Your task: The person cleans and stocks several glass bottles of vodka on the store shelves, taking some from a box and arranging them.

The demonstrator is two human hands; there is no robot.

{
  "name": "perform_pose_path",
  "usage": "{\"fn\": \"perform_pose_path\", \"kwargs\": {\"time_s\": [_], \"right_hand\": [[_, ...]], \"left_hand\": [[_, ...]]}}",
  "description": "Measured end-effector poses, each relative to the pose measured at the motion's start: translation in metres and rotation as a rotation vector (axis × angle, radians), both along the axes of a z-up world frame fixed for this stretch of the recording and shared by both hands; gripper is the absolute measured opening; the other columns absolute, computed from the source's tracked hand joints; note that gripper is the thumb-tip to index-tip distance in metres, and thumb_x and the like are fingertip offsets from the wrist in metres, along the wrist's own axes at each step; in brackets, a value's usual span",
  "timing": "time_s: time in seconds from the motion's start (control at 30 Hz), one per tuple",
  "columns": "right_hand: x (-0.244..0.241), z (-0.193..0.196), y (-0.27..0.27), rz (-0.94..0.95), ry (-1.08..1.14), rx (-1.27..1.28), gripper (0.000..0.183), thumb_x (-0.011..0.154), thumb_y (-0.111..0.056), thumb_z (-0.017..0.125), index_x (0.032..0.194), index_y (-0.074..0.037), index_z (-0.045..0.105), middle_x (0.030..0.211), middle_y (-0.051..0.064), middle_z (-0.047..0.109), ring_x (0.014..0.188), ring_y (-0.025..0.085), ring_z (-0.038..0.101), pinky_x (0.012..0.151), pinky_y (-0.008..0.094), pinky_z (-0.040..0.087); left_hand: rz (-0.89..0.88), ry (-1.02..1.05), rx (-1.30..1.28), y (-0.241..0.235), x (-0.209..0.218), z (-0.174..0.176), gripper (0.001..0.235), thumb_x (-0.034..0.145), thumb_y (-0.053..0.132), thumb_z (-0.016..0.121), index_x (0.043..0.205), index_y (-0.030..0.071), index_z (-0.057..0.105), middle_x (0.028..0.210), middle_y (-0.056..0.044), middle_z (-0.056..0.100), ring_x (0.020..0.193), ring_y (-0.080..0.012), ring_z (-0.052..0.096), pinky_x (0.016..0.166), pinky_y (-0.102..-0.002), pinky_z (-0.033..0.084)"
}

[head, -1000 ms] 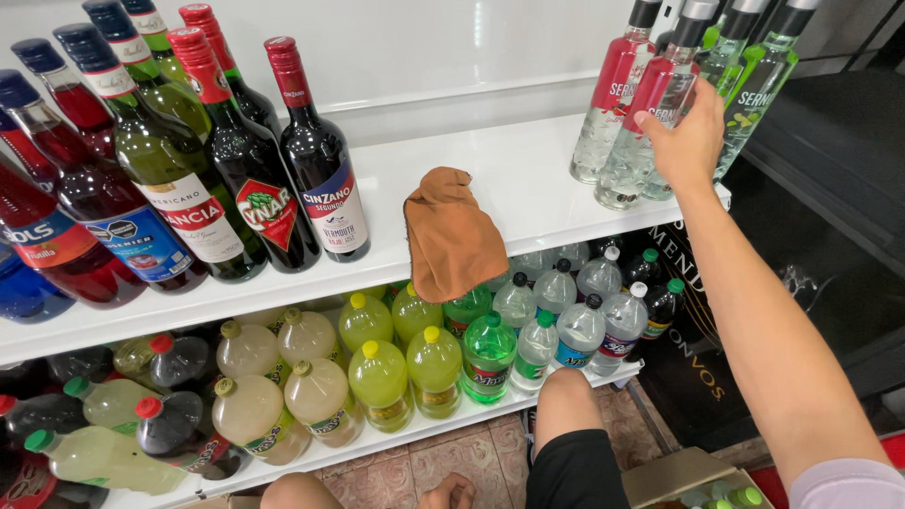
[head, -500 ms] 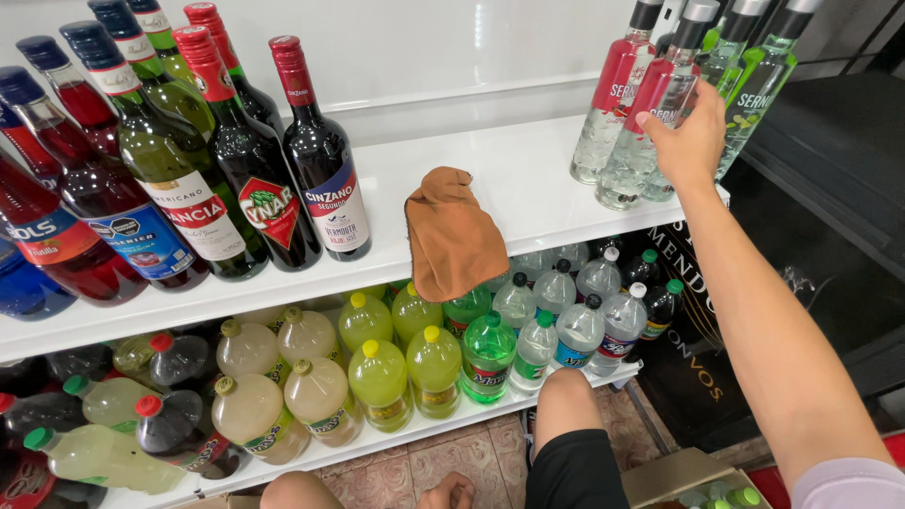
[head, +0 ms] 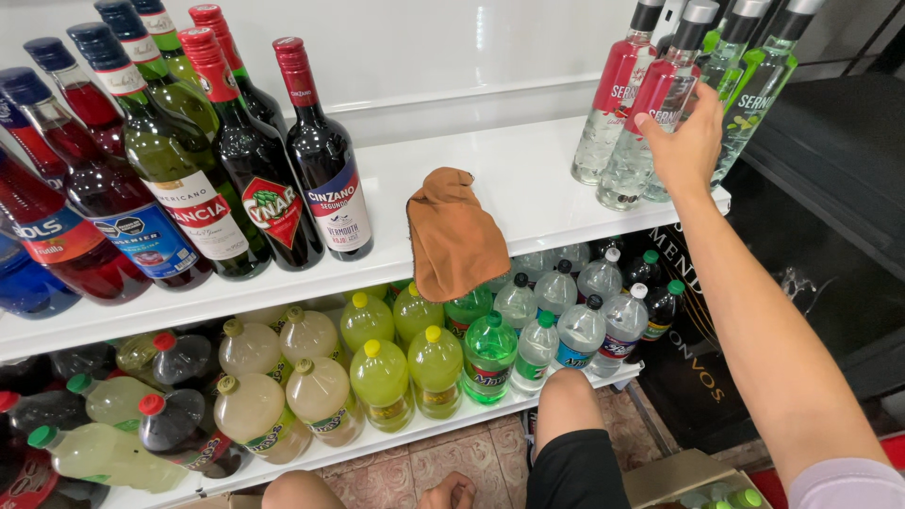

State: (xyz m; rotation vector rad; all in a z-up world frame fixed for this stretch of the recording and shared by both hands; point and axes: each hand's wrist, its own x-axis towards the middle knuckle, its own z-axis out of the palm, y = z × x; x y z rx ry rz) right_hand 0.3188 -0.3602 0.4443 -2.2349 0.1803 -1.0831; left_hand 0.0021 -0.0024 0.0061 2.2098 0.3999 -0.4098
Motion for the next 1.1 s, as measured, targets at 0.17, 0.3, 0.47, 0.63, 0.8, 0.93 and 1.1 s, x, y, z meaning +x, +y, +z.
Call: {"fn": "perform_pose_path", "kwargs": {"time_s": [0.17,0.3,0.47,0.63,0.8,0.93,1.1], "right_hand": [[-0.004,-0.012,0.001,-0.027,0.025,0.023,0.069,0.09,-0.035,0.085,0.139,-0.009,0.045,0.134,0.012,0.054,0.107,0.029,0.062,0.081,0.048,0.048],[0.0,-0.022,-0.003,-0.041,0.055,0.003,0.066,0.091,-0.04,0.083,0.138,-0.007,0.049,0.125,0.012,0.056,0.088,0.026,0.061,0.074,0.047,0.049],[0.003,-0.024,-0.005,-0.06,0.065,-0.006,0.062,0.091,-0.043,0.083,0.133,-0.007,0.054,0.12,0.01,0.057,0.096,0.027,0.061,0.078,0.049,0.048],[0.004,-0.025,-0.004,-0.082,0.045,-0.004,0.058,0.091,-0.044,0.083,0.128,-0.008,0.055,0.12,0.009,0.058,0.104,0.029,0.062,0.079,0.051,0.049],[0.003,-0.027,-0.003,-0.081,0.046,-0.013,0.061,0.092,-0.045,0.082,0.13,-0.007,0.053,0.121,0.009,0.057,0.097,0.029,0.062,0.076,0.051,0.048],[-0.008,-0.033,-0.004,-0.042,0.04,0.03,0.065,0.095,-0.047,0.078,0.137,-0.008,0.047,0.122,0.01,0.053,0.091,0.026,0.064,0.071,0.047,0.048],[-0.06,-0.078,-0.004,0.069,-0.048,-0.012,0.043,0.106,-0.034,0.066,0.133,-0.003,0.052,0.122,0.014,0.058,0.093,0.026,0.062,0.08,0.043,0.048]], "left_hand": [[-0.016,-0.007,0.022,0.0,0.0,-0.004,0.009,0.077,0.049,0.07,0.073,0.041,0.069,0.057,0.022,0.061,0.056,0.0014,0.059,0.061,-0.019,0.049],[-0.015,-0.003,0.003,0.0,-0.002,-0.001,0.007,0.077,0.045,0.07,0.073,0.04,0.069,0.058,0.021,0.062,0.057,0.0013,0.06,0.062,-0.018,0.05],[-0.047,0.053,-0.017,0.002,0.001,0.003,0.007,0.081,0.044,0.068,0.078,0.039,0.07,0.06,0.02,0.062,0.06,0.0031,0.062,0.062,-0.016,0.05],[-0.071,0.024,0.002,0.003,0.0,-0.001,0.009,0.082,0.048,0.068,0.078,0.04,0.068,0.06,0.022,0.063,0.058,0.0029,0.062,0.061,-0.017,0.049],[-0.068,-0.009,-0.023,0.005,-0.001,-0.001,0.009,0.081,0.048,0.068,0.077,0.039,0.069,0.058,0.021,0.064,0.057,0.0024,0.063,0.061,-0.018,0.05],[-0.119,0.046,-0.045,0.01,0.001,0.003,0.009,0.086,0.044,0.066,0.082,0.037,0.068,0.061,0.02,0.065,0.061,0.0021,0.064,0.063,-0.018,0.05],[-0.137,0.014,-0.116,0.019,-0.003,0.012,0.008,0.087,0.042,0.064,0.084,0.036,0.07,0.06,0.019,0.066,0.057,-0.0002,0.06,0.063,-0.018,0.05]]}}
